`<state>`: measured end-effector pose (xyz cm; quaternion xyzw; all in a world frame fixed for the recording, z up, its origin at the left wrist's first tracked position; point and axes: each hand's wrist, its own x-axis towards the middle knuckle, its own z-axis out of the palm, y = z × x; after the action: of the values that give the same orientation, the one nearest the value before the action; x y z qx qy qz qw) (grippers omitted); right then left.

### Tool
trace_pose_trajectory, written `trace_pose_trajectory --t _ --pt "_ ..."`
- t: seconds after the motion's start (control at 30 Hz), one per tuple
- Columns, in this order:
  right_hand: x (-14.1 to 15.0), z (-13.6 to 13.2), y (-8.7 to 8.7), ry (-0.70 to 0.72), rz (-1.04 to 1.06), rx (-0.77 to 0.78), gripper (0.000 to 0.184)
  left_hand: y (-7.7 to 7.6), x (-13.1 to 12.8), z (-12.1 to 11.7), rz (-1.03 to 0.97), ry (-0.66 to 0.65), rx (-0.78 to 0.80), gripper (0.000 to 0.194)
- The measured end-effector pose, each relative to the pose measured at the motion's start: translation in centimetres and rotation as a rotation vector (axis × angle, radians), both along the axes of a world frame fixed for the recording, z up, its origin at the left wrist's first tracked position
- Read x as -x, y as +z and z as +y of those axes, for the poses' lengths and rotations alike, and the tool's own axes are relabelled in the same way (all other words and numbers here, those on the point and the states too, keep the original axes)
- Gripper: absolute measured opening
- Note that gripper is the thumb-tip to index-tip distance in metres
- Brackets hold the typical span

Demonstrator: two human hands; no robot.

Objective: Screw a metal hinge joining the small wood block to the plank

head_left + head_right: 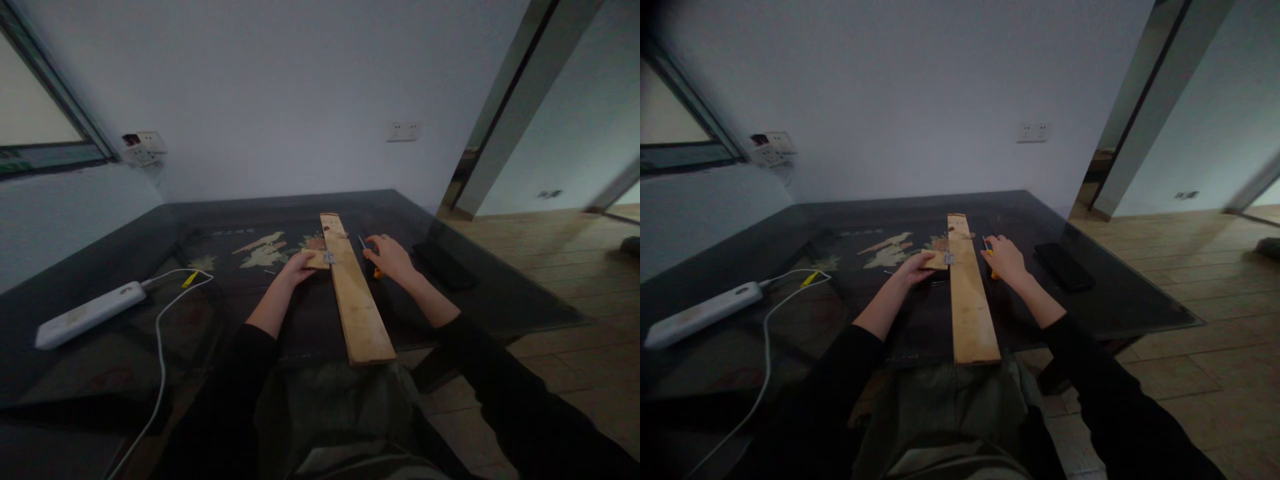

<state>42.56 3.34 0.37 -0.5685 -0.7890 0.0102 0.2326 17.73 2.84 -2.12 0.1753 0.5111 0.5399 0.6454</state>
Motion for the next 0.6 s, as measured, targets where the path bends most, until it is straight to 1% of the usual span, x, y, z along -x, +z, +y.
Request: trace_pose_trajectory --t 0.07,0.13,0.2,0.3,0.37,0.5,0.6 --pt "-1.2 -0.8 -1.4 -0.049 -0.108 0.066 0.043 -0.1 0.1 0.1 0.004 0.016 0.011 0.031" --pt "-1.5 -1.2 -2.5 -0.075 -0.124 0.160 0.051 0.0 0.1 0.1 0.022 0.022 0.019 0.031" --pt "-1.1 -1.3 -3.1 -0.075 -0.115 0.237 0.056 0.1 0.0 0.0 0.042 0.008 0.017 0.030" --pt "-0.3 -1.4 -3.1 -0.076 -0.125 0.283 0.062 0.4 -0.2 -0.2 0.072 -0.012 0.012 0.028" --pt "-0.1 -1.4 -2.9 -0.091 -0.124 0.290 0.063 0.5 -0.3 -0.3 0.085 -0.013 0.009 0.027" --pt "-0.4 -1.1 -2.6 -0.097 -0.075 0.277 0.054 0.5 -0.3 -0.3 0.088 -0.010 0.004 0.025" --pt "-1.0 -0.2 -1.5 -0.090 -0.003 0.202 0.049 0.3 -0.2 -0.2 0.073 -0.018 -0.014 0.025"
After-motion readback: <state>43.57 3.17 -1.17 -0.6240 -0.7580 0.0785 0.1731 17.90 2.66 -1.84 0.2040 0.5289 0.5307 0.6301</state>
